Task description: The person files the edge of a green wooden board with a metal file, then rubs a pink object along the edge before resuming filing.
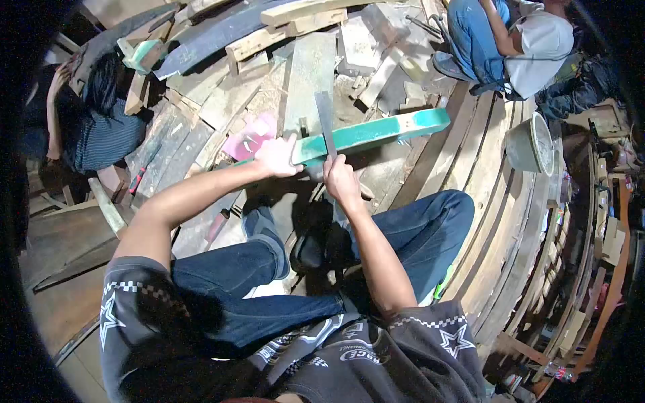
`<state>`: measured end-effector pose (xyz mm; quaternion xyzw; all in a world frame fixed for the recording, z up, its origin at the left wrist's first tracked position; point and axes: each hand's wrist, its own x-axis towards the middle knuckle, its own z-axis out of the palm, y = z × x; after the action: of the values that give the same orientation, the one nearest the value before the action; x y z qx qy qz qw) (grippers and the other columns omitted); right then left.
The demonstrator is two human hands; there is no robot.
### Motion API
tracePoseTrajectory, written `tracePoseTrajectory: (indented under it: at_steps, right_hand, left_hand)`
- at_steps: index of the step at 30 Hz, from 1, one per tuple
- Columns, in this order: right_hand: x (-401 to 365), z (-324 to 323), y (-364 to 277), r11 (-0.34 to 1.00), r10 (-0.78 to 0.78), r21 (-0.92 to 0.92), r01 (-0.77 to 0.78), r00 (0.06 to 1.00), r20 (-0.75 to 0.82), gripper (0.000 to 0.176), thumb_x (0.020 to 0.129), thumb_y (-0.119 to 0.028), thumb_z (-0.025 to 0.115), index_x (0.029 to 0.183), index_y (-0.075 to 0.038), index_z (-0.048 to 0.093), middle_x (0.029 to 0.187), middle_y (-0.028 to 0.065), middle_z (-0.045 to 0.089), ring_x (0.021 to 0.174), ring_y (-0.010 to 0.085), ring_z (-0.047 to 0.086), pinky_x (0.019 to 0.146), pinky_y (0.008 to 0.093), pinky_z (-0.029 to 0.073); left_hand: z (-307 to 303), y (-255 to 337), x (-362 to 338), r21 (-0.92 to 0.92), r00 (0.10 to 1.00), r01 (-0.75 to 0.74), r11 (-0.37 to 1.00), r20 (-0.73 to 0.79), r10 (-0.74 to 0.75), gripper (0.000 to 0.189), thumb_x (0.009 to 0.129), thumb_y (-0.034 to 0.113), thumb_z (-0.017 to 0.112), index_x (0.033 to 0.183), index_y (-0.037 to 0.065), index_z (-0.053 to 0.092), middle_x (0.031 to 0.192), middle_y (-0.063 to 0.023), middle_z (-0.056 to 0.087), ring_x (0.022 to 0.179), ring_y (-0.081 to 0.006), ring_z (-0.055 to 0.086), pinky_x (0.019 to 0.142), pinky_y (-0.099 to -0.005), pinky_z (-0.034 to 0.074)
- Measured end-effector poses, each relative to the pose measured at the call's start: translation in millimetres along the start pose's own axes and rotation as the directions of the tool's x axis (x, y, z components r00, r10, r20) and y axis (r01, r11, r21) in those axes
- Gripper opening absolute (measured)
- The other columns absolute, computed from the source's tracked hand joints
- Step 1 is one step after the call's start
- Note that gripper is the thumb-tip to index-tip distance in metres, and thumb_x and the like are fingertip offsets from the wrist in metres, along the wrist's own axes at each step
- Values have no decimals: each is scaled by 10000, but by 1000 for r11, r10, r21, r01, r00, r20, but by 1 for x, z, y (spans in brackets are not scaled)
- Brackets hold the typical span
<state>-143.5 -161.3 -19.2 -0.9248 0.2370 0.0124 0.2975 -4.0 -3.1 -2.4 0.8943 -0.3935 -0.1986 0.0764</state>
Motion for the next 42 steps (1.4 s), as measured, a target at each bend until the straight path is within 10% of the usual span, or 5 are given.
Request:
tracePoseTrajectory:
  at_steps: [30, 33, 34, 35, 42]
  right_hand:
    - [0, -2, -5, 998, 25, 53, -25, 1000, -1, 413, 1016, -335, 418, 953, 65, 493, 822, 403, 608, 828, 568, 603, 717, 630, 482]
    - [0, 1, 0, 998, -44, 41, 45, 998, -41, 368, 1015, -294, 419, 945, 60, 493, 792, 393, 602, 793, 559, 606, 687, 630, 481]
    - [0, -3, 2, 886, -383, -270, 376, 923, 30, 328, 1006, -255, 430, 947, 62, 486, 789, 372, 589, 760, 541, 608, 633, 617, 486]
    - [-1, -2, -2, 989, -134, 51, 136, 990, -45, 292, 996, -230, 439, 952, 55, 488, 810, 356, 575, 740, 523, 609, 589, 593, 492]
    - [7, 10, 4, 999, -22, 28, 22, 999, 30, 399, 1029, -356, 388, 1031, 32, 481, 828, 366, 625, 825, 555, 604, 684, 628, 460]
  left_hand:
    - [-7, 0, -3, -6, 1000, -13, 1000, 2, 13, 863, 727, 591, 698, 1276, -30, 455, 932, -253, 686, 853, -417, 695, 751, -496, 562]
    - [-7, 2, -3, 3, 1000, -11, 1000, 16, 11, 853, 725, 591, 696, 1258, -30, 457, 882, -253, 686, 822, -423, 696, 730, -507, 564]
    - [-5, 3, -3, 1, 999, -18, 1000, 29, 18, 853, 722, 599, 691, 1254, -30, 468, 880, -250, 687, 810, -413, 699, 714, -495, 569]
    - [-8, 0, -3, 7, 1000, -12, 1000, 29, 12, 855, 719, 608, 687, 1249, -29, 478, 878, -248, 688, 798, -404, 702, 698, -484, 575]
    - [3, -19, -1, -70, 993, -122, 990, -15, 121, 921, 722, 666, 664, 1270, -56, 502, 954, -268, 666, 860, -432, 676, 769, -500, 558]
